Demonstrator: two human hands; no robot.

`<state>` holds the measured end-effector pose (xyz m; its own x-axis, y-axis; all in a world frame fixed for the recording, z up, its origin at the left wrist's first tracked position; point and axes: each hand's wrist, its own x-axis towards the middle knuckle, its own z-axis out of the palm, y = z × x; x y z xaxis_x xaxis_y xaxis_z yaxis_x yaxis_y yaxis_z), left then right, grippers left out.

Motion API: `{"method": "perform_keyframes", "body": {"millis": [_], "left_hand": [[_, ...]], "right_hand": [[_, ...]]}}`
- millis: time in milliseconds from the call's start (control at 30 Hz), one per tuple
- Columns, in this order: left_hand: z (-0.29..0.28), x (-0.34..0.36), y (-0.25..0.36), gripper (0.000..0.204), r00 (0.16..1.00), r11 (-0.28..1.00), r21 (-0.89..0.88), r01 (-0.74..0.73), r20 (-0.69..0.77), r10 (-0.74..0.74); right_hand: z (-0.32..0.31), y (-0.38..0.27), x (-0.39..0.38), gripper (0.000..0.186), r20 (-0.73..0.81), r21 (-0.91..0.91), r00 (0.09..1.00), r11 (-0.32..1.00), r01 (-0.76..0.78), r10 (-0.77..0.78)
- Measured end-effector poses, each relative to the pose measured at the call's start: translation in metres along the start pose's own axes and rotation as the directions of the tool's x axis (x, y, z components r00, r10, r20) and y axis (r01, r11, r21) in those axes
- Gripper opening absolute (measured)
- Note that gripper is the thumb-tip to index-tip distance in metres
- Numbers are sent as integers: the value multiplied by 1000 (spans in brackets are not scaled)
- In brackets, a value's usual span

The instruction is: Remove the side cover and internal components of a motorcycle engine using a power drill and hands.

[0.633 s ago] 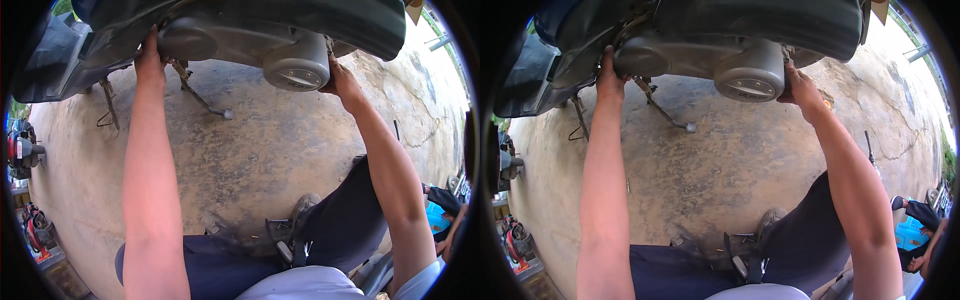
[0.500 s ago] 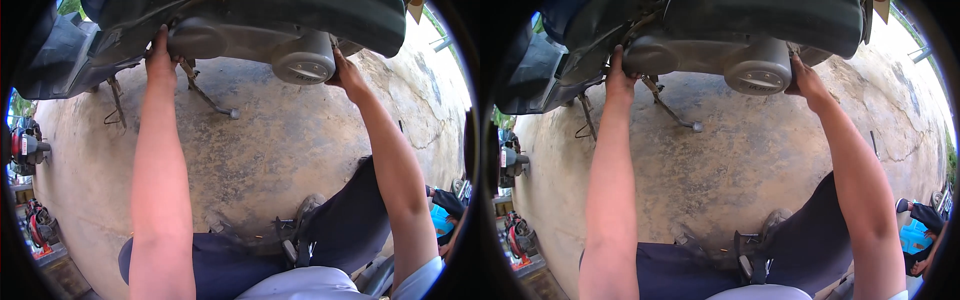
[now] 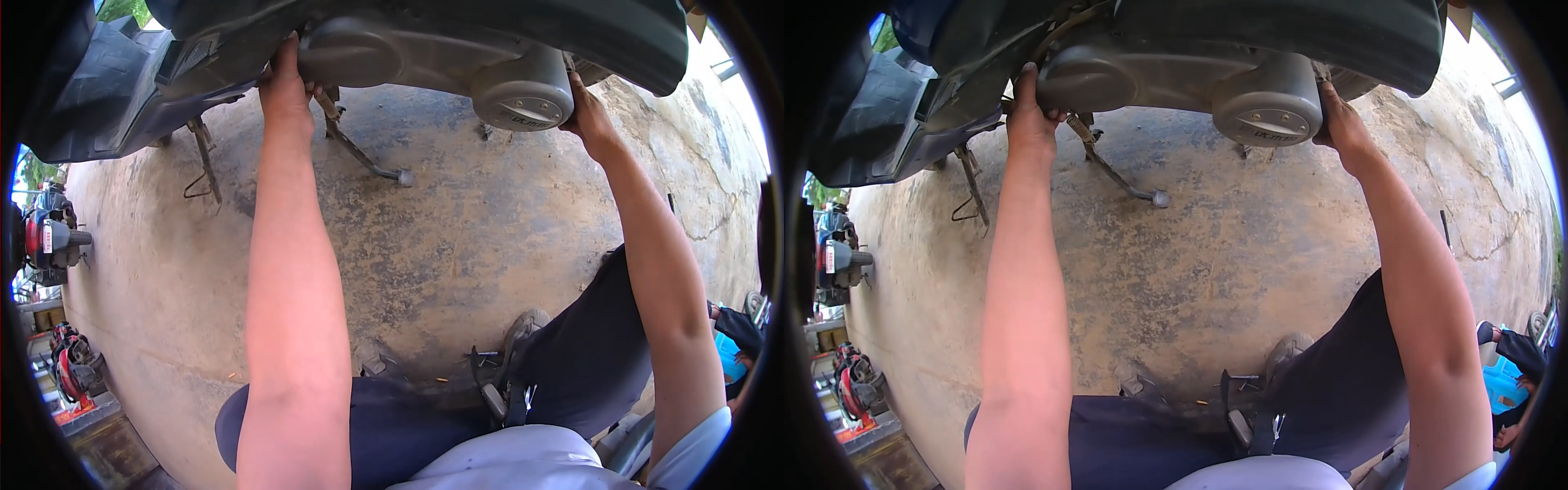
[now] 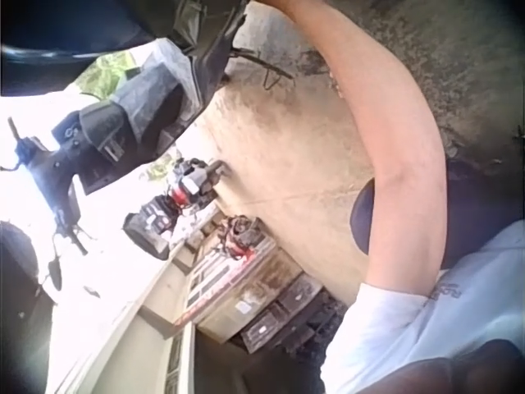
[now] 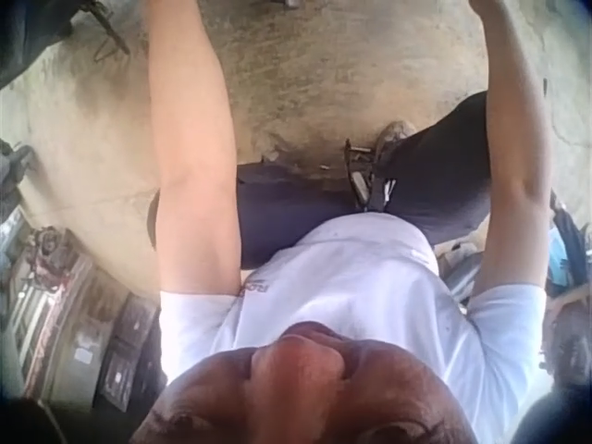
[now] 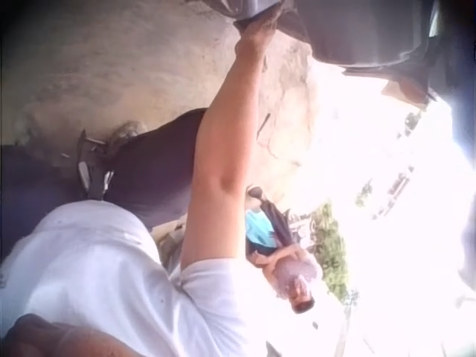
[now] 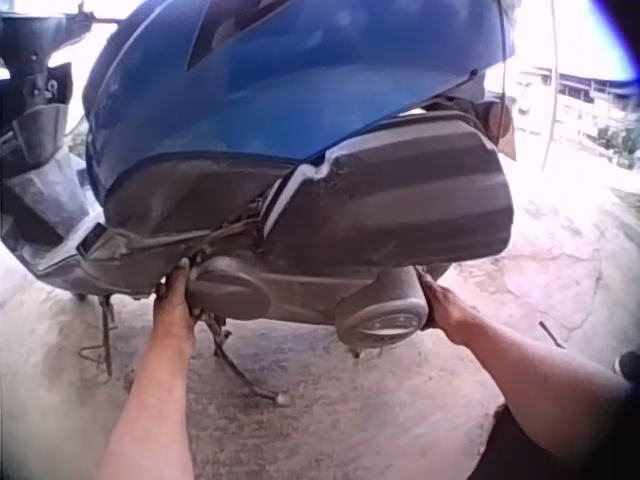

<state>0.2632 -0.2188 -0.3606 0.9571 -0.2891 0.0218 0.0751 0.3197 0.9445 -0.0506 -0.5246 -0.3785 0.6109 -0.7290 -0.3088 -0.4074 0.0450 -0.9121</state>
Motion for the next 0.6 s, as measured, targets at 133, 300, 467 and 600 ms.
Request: {"method": "perform_keyframes", "body": {"millis": [133, 300, 467, 600], "left_hand": [[-25, 21, 13, 47, 993, 993, 122, -11, 120, -4], [-4, 5, -2, 47, 999, 1000, 9, -10, 37, 9], [-25, 17, 7, 54, 991, 995, 103, -8, 130, -6], [-17, 10, 10, 52, 1000, 1000, -7, -5, -9, 5]], "right_hand": [[8, 9, -11, 64, 66, 21, 996, 997, -68, 67], [0, 7, 4, 60, -57, 99, 997, 994, -55, 60], [11, 14, 11, 63, -65, 63, 996, 997, -51, 55], [27, 4, -13, 63, -58, 39, 994, 995, -89, 91]]}}
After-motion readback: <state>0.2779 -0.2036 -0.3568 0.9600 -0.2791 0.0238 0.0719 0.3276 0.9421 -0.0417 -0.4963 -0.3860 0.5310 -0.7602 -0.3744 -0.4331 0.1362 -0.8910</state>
